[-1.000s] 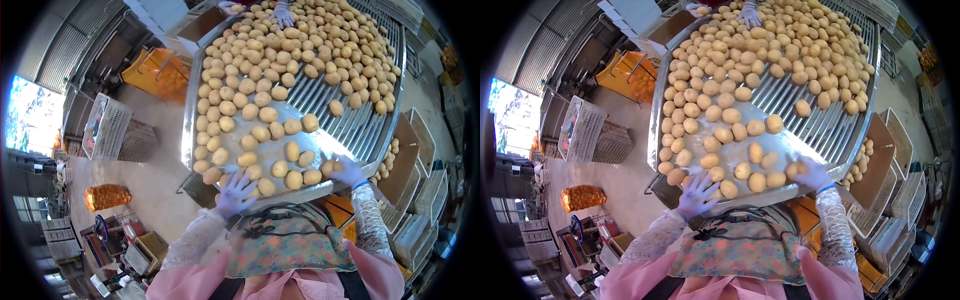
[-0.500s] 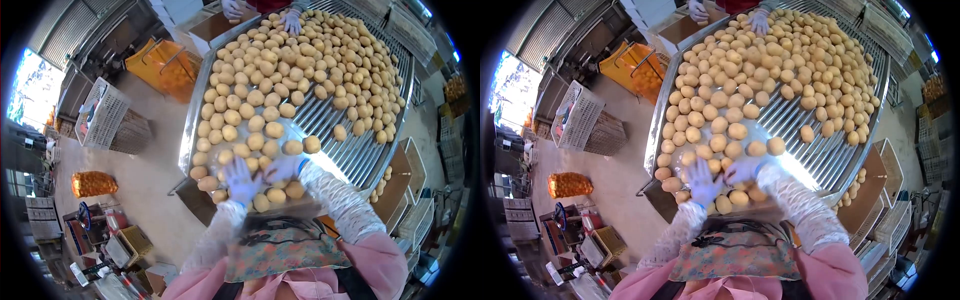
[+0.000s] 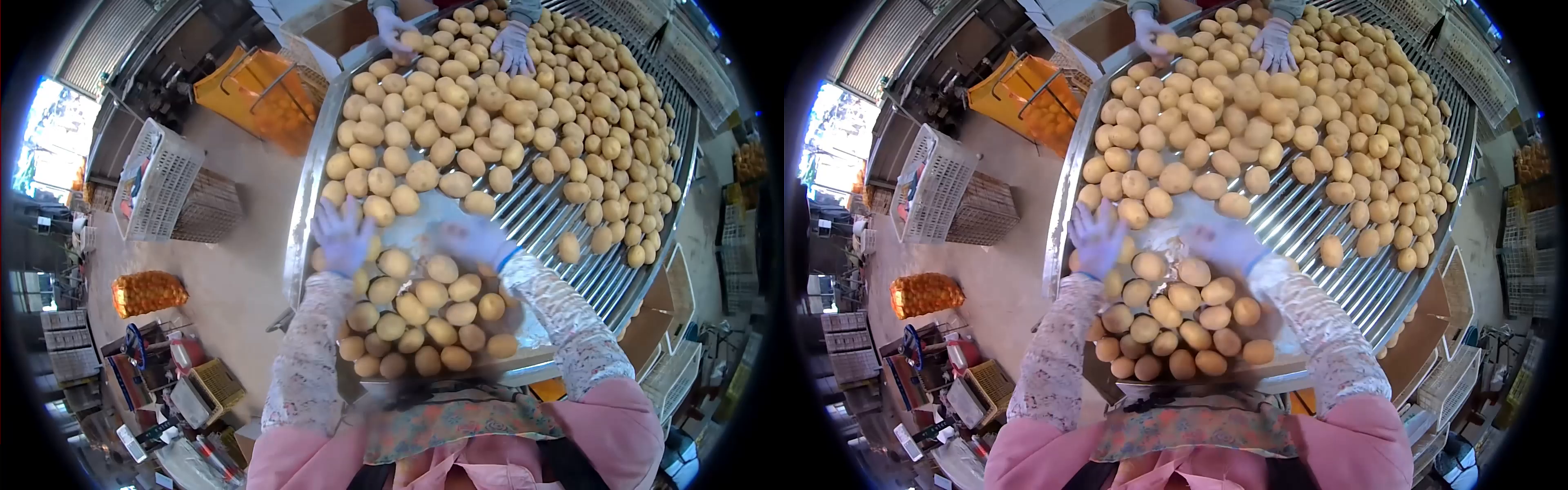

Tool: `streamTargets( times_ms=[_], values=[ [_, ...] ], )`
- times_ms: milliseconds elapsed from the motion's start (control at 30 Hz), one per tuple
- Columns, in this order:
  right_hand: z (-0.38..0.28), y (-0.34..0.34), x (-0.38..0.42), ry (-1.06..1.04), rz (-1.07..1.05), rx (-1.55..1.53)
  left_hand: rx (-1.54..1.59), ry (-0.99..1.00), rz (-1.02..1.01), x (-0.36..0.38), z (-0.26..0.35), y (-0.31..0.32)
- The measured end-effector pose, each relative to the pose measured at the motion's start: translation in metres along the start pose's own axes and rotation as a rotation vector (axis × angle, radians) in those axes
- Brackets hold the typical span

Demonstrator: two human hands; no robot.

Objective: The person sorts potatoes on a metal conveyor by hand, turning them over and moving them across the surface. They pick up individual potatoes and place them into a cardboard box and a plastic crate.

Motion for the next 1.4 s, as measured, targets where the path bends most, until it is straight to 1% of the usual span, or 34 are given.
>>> streamTargets(
  times_ms=[33,100,167,200,233,300,333,367,400,433,467,500,533,567,600,633,667,700,767,833,867,900,933,967,1033,1100,1133,1167,1200,1233,1267,1300,1367,1400],
  values=[
    [0.003,-0.046,0.008,0.199,0.179,-0.042,-0.083,-0.04,0.027,-0.003,0.02,0.008],
    [0.01,-0.108,0.016,0.255,0.736,0.223,0.11,-0.019,-0.06,-0.003,0.073,0.01],
    [0.051,-0.092,-0.012,0.298,0.673,0.104,0.388,0.309,-0.281,0.003,0.15,0.003],
    [0.067,-0.085,-0.022,0.319,0.612,-0.01,0.452,0.341,-0.243,0.013,0.181,-0.009],
    [0.064,-0.082,-0.025,0.359,0.606,0.006,0.515,0.37,-0.204,0.026,0.206,-0.021],
    [0.071,-0.067,-0.022,0.294,0.491,-0.143,0.519,0.587,-0.255,0.056,0.238,-0.046],
    [0.077,-0.051,-0.015,0.283,0.359,-0.3,0.518,0.595,-0.261,0.069,0.234,-0.051],
    [0.079,-0.034,-0.002,0.268,0.229,-0.454,0.62,0.722,-0.277,0.082,0.229,-0.058],
    [0.054,-0.033,0.037,0.358,0.15,-0.591,0.722,0.851,-0.286,0.094,0.222,-0.067],
    [0.05,-0.034,0.068,0.317,0.228,-0.391,0.686,0.858,-0.241,0.111,0.204,-0.064],
    [0.065,-0.028,0.094,0.214,0.394,-0.248,0.649,0.857,-0.194,0.123,0.182,-0.061],
    [0.057,-0.037,0.136,0.306,0.407,-0.468,0.611,0.812,-0.18,0.124,0.151,-0.067],
    [0.075,-0.047,0.176,0.106,0.631,-0.407,0.573,0.769,-0.172,0.125,0.127,-0.074],
    [0.091,-0.061,0.219,0.189,0.692,-0.589,0.566,0.774,-0.176,0.126,0.116,-0.073],
    [0.147,-0.063,0.265,0.227,0.944,-0.642,0.463,0.616,-0.198,0.123,0.097,-0.062],
    [0.165,-0.089,0.314,0.268,1.179,-0.445,0.361,0.455,-0.213,0.121,0.08,-0.05],
    [0.216,-0.099,0.353,0.336,1.297,-0.605,0.263,0.289,-0.223,0.118,0.065,-0.041],
    [0.193,-0.118,0.385,0.59,1.396,0.029,0.168,0.12,-0.231,0.117,0.053,-0.037],
    [0.217,-0.115,0.416,1.119,1.202,0.261,0.131,0.092,-0.273,0.101,0.1,-0.038],
    [0.23,-0.09,0.39,0.634,0.948,-0.103,0.028,0.251,-0.194,0.1,0.148,-0.026],
    [0.21,-0.07,0.37,0.561,0.848,-0.024,0.027,0.252,-0.195,0.103,0.163,-0.033],
    [0.171,-0.047,0.338,0.482,0.75,0.053,0.249,0.312,-0.228,0.104,0.182,-0.045],
    [0.157,-0.02,0.313,0.45,0.638,-0.003,0.472,0.37,-0.257,0.104,0.194,-0.051],
    [0.141,0.008,0.293,0.416,0.521,-0.056,0.47,0.366,-0.251,0.113,0.188,-0.051],
    [0.083,0.039,0.264,0.402,0.447,-0.025,0.551,0.549,-0.227,0.137,0.17,-0.054],
    [0.056,0.045,0.237,0.482,0.304,0.02,0.511,0.605,-0.256,0.137,0.128,-0.061],
    [0.053,0.056,0.227,0.317,0.452,0.107,0.493,0.631,-0.296,0.133,0.107,-0.061],
    [0.045,0.059,0.22,0.322,0.448,0.101,0.478,0.661,-0.341,0.128,0.094,-0.06],
    [0.031,0.06,0.206,0.253,0.403,0.083,0.479,0.66,-0.344,0.117,0.089,-0.06],
    [0.018,0.056,0.19,0.18,0.358,0.07,0.374,0.522,-0.295,0.099,0.077,-0.057],
    [0.0,0.049,0.178,0.125,0.154,-0.016,0.268,0.38,-0.247,0.082,0.067,-0.055],
    [-0.006,0.025,0.166,0.121,0.149,-0.015,0.267,0.375,-0.249,0.067,0.066,-0.042],
    [-0.012,0.002,0.134,0.142,-0.254,-0.227,0.286,0.149,-0.127,0.034,0.057,-0.013],
    [-0.009,-0.029,0.117,0.151,0.044,-0.182,0.285,0.139,-0.136,0.016,0.06,-0.005]
  ],
)
Point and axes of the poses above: each hand's wrist, its own x-axis away from the middle knuckle, its own y-axis out of the palm, z = x × y, the point moved 6 cm from there along -x, towards the middle knuckle, and after that the axes turned 13 degrees about y, right-handed, at the moved point
